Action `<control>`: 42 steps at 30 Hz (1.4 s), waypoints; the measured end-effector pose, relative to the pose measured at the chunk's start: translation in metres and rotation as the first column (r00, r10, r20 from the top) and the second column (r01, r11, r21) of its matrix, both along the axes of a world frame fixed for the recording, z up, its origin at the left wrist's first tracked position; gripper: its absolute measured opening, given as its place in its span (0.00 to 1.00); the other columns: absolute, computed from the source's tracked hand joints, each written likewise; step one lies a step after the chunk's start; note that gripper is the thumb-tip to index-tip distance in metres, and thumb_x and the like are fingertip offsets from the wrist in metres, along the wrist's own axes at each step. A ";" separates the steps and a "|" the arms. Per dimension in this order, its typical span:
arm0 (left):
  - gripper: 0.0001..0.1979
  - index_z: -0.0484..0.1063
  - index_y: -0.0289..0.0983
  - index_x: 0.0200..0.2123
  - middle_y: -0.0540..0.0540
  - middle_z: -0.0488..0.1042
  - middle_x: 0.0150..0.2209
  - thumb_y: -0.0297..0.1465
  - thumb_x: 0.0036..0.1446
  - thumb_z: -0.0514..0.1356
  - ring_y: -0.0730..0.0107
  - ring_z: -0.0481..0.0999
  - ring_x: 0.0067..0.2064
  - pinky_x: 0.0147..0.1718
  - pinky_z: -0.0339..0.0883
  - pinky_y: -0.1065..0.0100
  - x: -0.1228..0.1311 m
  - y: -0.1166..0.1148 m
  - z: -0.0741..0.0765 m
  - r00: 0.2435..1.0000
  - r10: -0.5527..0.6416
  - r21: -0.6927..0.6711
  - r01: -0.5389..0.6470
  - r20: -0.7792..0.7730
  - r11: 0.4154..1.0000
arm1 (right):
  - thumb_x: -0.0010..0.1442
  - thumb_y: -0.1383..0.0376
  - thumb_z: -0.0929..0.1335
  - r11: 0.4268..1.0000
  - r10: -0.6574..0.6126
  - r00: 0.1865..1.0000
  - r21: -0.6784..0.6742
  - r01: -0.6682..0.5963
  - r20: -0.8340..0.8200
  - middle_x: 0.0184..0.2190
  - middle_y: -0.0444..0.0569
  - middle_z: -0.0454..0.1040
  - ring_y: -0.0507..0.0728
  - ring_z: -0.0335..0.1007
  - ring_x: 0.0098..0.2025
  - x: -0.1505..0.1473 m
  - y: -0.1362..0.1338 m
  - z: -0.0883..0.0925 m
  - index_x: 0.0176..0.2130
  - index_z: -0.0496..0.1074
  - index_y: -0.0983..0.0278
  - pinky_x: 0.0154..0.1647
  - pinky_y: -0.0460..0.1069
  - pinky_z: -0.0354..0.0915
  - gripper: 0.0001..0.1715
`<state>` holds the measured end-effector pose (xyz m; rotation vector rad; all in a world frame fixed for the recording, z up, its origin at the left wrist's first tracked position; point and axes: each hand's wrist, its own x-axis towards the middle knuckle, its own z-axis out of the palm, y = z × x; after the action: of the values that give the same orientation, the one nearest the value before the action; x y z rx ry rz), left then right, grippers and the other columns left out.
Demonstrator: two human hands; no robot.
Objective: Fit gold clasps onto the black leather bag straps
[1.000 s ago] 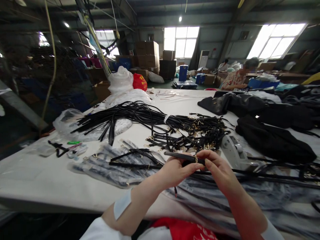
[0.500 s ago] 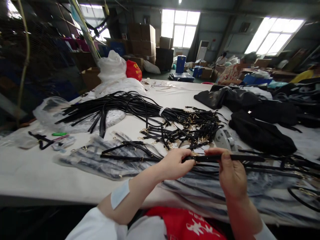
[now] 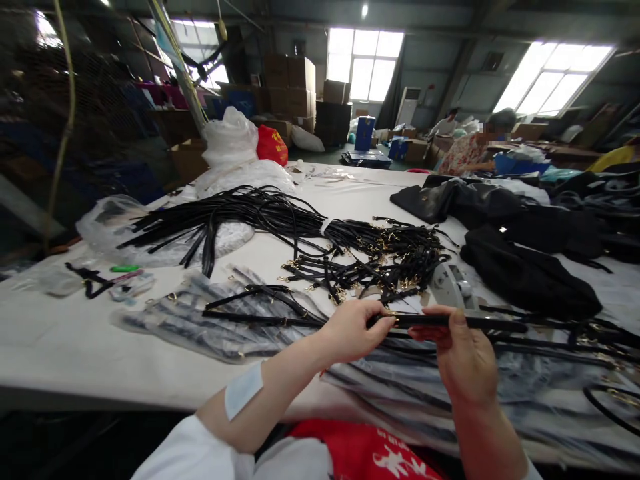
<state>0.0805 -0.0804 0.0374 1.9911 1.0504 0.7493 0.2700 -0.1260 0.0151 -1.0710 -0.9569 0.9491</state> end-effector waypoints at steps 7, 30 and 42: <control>0.12 0.77 0.37 0.30 0.52 0.69 0.23 0.35 0.59 0.57 0.74 0.63 0.25 0.24 0.52 0.72 0.002 -0.002 -0.001 0.999 0.020 0.015 -0.020 -0.027 1.000 | 0.65 0.49 0.65 0.999 -0.006 1.000 0.035 0.007 -0.025 0.26 0.47 0.80 0.57 0.78 0.26 0.003 0.000 -0.003 0.39 0.76 0.62 0.30 0.50 0.73 0.20; 0.09 0.76 0.36 0.37 0.50 0.76 0.31 0.31 0.51 0.67 0.73 0.71 0.31 0.30 0.62 0.73 0.007 -0.012 -0.004 0.992 -0.041 -0.018 0.043 0.118 0.999 | 0.67 0.55 0.63 0.957 -0.052 0.981 0.290 -0.004 0.187 0.44 0.48 0.72 0.51 0.63 0.29 0.003 -0.003 0.015 0.53 0.70 0.57 0.36 0.50 0.66 0.17; 0.11 0.80 0.40 0.40 0.50 0.82 0.35 0.30 0.50 0.70 0.70 0.78 0.35 0.38 0.69 0.73 0.006 -0.014 -0.007 0.974 -0.044 0.056 0.032 0.223 0.998 | 0.71 0.60 0.59 0.942 0.186 0.583 0.026 -0.336 0.791 0.47 0.54 0.70 0.61 0.64 0.53 0.012 0.003 0.020 0.31 0.71 0.63 0.54 0.56 0.59 0.20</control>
<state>0.0864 -0.0944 0.0303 1.9115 0.8655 0.9650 0.2815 -0.1229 0.0348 -1.2290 -1.9483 0.5781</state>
